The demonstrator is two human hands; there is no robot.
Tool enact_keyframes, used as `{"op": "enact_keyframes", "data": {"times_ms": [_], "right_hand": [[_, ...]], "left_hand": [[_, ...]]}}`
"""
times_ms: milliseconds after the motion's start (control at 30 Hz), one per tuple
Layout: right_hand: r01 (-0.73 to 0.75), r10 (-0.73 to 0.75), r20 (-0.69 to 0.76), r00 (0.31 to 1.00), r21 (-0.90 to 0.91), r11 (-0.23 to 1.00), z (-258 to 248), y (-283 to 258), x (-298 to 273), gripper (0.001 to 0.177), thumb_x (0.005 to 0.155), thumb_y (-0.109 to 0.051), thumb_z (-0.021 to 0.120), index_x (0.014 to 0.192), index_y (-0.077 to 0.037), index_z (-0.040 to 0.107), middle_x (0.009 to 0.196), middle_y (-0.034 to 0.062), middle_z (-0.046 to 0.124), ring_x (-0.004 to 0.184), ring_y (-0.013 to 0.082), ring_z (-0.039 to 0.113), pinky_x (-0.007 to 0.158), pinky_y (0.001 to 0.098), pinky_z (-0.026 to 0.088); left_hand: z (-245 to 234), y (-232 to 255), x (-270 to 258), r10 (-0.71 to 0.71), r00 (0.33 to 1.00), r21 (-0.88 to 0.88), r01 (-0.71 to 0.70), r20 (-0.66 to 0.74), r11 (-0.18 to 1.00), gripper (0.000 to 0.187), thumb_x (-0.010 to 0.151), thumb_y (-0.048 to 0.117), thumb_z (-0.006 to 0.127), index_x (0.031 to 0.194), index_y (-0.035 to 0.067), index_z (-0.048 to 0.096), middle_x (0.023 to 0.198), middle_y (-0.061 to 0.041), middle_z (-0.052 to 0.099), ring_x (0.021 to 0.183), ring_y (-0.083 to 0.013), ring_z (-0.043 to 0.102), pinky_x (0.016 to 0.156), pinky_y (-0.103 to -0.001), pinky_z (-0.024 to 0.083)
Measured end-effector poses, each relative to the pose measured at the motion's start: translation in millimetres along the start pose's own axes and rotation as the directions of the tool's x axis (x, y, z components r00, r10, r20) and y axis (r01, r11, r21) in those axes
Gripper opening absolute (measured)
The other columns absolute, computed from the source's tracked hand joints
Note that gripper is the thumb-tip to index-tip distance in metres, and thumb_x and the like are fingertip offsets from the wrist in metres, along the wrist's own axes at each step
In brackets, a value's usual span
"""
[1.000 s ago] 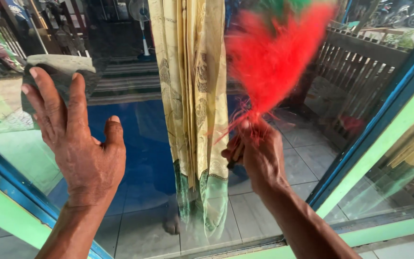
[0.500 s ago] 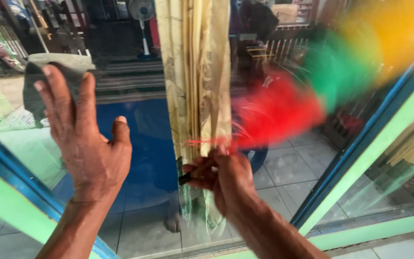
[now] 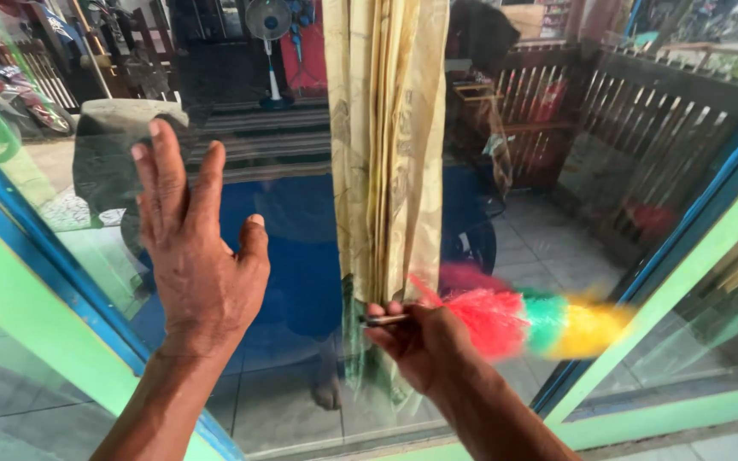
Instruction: Dusting a glass door and its frame using a colorful duster.
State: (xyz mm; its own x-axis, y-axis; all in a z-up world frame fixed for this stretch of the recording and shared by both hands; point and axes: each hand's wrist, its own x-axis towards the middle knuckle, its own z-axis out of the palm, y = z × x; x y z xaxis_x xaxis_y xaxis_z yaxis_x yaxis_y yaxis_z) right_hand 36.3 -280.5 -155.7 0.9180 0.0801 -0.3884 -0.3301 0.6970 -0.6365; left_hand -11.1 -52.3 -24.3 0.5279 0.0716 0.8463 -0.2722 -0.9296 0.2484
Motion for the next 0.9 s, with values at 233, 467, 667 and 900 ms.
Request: {"op": "enact_keyframes", "data": {"times_ms": [233, 467, 667, 900], "right_hand": [[0.15, -0.175, -0.071, 0.982, -0.263, 0.953, -4.8, 27.1, -23.7, 0.03, 0.108, -0.028, 0.042, 0.104, 0.0, 0.054, 0.086, 0.0141, 0.066, 0.088, 0.0401, 0.073, 0.071, 0.0534, 0.063], [-0.107, 0.131, -0.134, 0.982, 0.177, 0.978, -1.8, 26.4, -9.0, 0.03, 0.107, -0.028, 0.039, 0.11, -0.002, 0.056, 0.088, 0.014, 0.067, 0.088, 0.0342, 0.075, 0.071, 0.0501, 0.064], [0.263, -0.24, 0.113, 0.964, -0.275, 0.925, 46.6, 21.9, -42.0, 0.036, 0.109, -0.032, 0.043, 0.105, 0.003, 0.052, 0.086, 0.0172, 0.068, 0.084, 0.0392, 0.075, 0.066, 0.0516, 0.063], [0.0, 0.0, -0.003, 1.0, 0.163, 0.987, 65.1, 13.0, -39.1, 0.028, 0.108, -0.026, 0.04, 0.109, -0.001, 0.053, 0.088, 0.0135, 0.067, 0.087, 0.0331, 0.077, 0.068, 0.0469, 0.064]], "left_hand": [[-9.2, -10.1, -6.4, 0.083, 0.995, 0.007, -0.083, 0.064, 0.997, 0.07, 0.088, 0.013, 0.073, 0.154, 0.007, 0.05, 0.173, -0.018, 0.01, 0.16, -0.0454, 0.009, 0.125, -0.066, 0.021], [-4.6, -19.8, -44.8, 0.114, 0.968, 0.027, -0.123, 0.224, 0.992, 0.076, 0.08, 0.015, 0.074, 0.152, 0.006, 0.049, 0.17, -0.019, 0.006, 0.155, -0.0466, 0.007, 0.118, -0.068, 0.02], [-3.8, -27.7, -54.7, 0.063, 0.958, 0.037, -0.076, 0.28, 0.996, 0.076, 0.08, 0.018, 0.073, 0.15, 0.009, 0.047, 0.17, -0.016, 0.006, 0.156, -0.0443, 0.005, 0.118, -0.067, 0.019], [-4.1, -44.9, -80.0, 0.048, 0.93, 0.057, -0.074, 0.365, 0.996, 0.077, 0.079, 0.016, 0.072, 0.151, 0.012, 0.047, 0.168, -0.014, 0.004, 0.154, -0.0429, 0.003, 0.117, -0.067, 0.016]]}}
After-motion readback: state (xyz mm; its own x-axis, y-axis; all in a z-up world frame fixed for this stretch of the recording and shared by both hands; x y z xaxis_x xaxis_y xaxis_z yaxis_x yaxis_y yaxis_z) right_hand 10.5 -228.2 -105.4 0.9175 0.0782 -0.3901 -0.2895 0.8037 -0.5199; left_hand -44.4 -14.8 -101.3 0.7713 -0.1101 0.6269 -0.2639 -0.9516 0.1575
